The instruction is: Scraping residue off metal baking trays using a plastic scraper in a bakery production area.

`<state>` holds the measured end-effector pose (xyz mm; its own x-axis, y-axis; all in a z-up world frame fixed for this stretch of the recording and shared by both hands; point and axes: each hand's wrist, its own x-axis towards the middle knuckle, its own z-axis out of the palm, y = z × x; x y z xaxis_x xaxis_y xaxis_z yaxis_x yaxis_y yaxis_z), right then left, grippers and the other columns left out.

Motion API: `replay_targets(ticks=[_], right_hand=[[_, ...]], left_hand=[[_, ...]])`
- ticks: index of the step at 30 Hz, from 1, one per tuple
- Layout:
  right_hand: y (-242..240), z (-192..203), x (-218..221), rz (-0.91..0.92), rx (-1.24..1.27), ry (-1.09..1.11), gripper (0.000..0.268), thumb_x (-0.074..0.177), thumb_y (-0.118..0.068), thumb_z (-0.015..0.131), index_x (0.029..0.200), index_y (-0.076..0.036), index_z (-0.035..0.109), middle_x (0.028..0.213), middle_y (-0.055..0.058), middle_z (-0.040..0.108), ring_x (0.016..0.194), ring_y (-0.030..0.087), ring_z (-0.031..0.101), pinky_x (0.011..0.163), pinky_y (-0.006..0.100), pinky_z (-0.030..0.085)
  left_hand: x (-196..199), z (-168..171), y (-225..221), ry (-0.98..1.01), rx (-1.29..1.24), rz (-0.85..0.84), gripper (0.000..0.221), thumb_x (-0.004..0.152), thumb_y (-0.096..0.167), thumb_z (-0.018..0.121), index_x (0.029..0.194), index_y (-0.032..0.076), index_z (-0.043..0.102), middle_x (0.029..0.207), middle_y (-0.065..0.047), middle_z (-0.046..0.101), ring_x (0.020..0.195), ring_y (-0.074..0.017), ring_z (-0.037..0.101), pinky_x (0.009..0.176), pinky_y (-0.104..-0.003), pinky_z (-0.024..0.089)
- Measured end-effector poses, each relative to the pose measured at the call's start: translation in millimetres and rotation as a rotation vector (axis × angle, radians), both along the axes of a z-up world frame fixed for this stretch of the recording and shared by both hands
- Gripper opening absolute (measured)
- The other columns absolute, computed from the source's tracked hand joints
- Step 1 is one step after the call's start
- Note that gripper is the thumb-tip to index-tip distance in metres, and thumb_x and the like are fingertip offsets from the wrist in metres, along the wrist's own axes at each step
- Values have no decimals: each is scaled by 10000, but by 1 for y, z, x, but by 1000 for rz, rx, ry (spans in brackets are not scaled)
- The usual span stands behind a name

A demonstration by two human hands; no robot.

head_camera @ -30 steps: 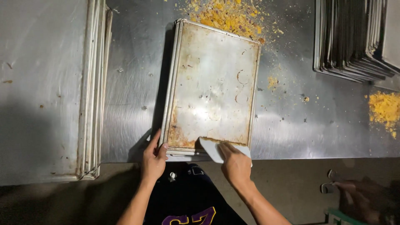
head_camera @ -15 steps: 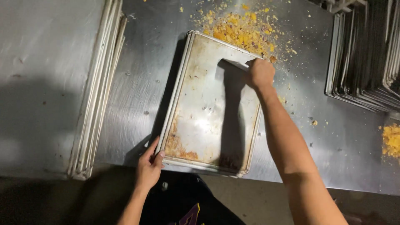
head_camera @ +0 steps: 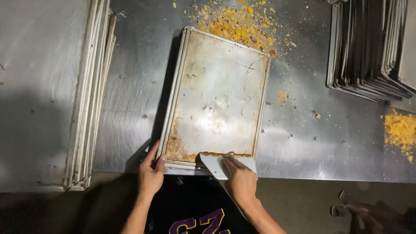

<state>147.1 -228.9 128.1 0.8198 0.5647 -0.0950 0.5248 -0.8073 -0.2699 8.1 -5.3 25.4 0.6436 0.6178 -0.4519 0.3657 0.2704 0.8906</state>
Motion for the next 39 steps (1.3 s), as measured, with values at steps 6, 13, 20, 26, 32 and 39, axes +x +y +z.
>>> replay_targets(ticks=[6, 13, 20, 26, 32, 39], right_hand=[[19, -26, 52, 65, -45, -63, 336, 773, -35, 707, 1073, -153, 801, 1162, 64, 762, 752, 309, 766, 609, 411, 604], [58, -111, 311, 44, -190, -445, 195, 907, -203, 681, 985, -292, 837, 753, 136, 729, 669, 335, 700, 561, 452, 534], [114, -27, 407, 77, 179, -326, 246, 760, -84, 724, 991, -104, 807, 813, 222, 722, 718, 409, 711, 690, 491, 569], [71, 39, 196, 27, 112, 72, 414, 809, -147, 783, 1212, -228, 746, 768, 217, 715, 527, 390, 656, 592, 485, 520], [14, -3, 22, 414, -75, 118, 851, 536, 163, 633, 1302, -199, 708, 1356, 117, 676, 909, 292, 770, 604, 333, 641], [41, -46, 32, 338, -152, 49, 545, 759, 51, 696, 1267, -144, 726, 1270, 88, 719, 856, 290, 764, 622, 400, 630]], left_hand=[[2, 7, 1, 56, -4, -14, 555, 939, 106, 642, 1483, 164, 547, 1011, -92, 766, 581, -104, 606, 530, -277, 544], [4, 2, 3, 70, -2, 16, 542, 941, 139, 657, 1472, 164, 554, 1001, -71, 741, 592, -101, 582, 537, -280, 540], [7, -2, 4, 88, 50, -16, 541, 938, 127, 665, 1469, 174, 573, 804, -20, 670, 585, -83, 520, 508, -277, 490], [1, -16, 3, 67, 6, -20, 548, 940, 128, 676, 1475, 171, 567, 776, -24, 660, 557, -87, 518, 500, -269, 496], [4, -11, 4, 43, -23, -20, 557, 934, 143, 675, 1476, 180, 556, 808, 1, 677, 579, -72, 510, 490, -258, 495], [-1, -10, 1, 61, -25, -19, 549, 948, 169, 674, 1483, 187, 550, 826, -13, 672, 601, -74, 525, 502, -258, 518]])
